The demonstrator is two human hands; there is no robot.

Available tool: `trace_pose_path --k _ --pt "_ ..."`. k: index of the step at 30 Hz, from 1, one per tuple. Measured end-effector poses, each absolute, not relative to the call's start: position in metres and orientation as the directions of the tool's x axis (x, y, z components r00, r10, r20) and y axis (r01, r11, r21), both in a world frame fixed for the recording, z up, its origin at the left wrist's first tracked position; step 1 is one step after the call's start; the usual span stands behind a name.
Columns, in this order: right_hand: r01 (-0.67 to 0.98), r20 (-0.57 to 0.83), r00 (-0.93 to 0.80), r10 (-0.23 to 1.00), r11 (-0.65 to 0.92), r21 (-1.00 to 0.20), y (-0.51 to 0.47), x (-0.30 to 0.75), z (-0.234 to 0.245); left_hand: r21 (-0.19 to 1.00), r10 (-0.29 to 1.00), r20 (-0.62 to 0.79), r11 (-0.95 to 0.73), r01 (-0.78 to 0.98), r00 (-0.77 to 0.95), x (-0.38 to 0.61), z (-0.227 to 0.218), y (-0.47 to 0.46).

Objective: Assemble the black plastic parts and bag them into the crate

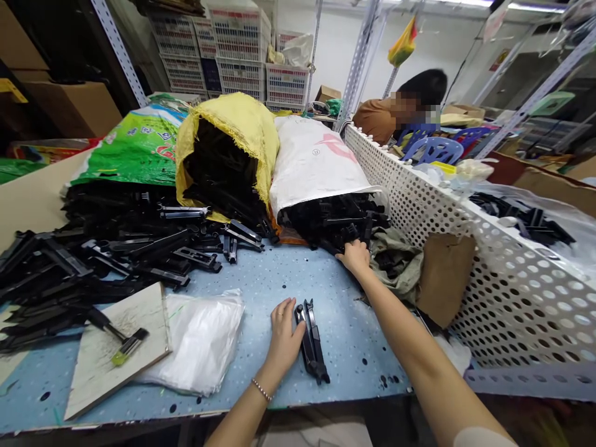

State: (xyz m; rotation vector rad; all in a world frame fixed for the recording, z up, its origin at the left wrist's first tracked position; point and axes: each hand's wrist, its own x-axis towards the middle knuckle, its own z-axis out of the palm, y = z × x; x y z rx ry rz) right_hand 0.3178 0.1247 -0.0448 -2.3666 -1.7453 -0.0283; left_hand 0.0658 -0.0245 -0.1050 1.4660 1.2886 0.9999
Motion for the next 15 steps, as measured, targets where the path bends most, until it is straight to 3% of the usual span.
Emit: trace_pose_path --k 5,9,12,15 --pt "0.979 0.191 0.147 0.971 -0.115 -0.168 0.081 0.271 -0.043 0.989 0.997 -0.070 0.072 -0.130 0.024 0.064 -0.086 -0.015" --pt "0.851 0.402 -0.133 0.906 0.313 -0.422 0.013 0.214 -0.049 0.858 0.982 -0.187 0.173 -0.483 0.018 0.064 -0.055 0.002" --pt "0.589 0.397 -0.250 0.883 0.464 -0.661 -0.010 0.196 -0.042 0.823 0.971 -0.216 0.239 -0.515 0.104 0.052 -0.033 0.004" --pt "0.541 0.443 -0.164 0.881 0.456 -0.707 0.002 0.196 -0.032 0.782 0.926 -0.230 0.358 -0.510 0.298 0.039 -0.021 -0.008"
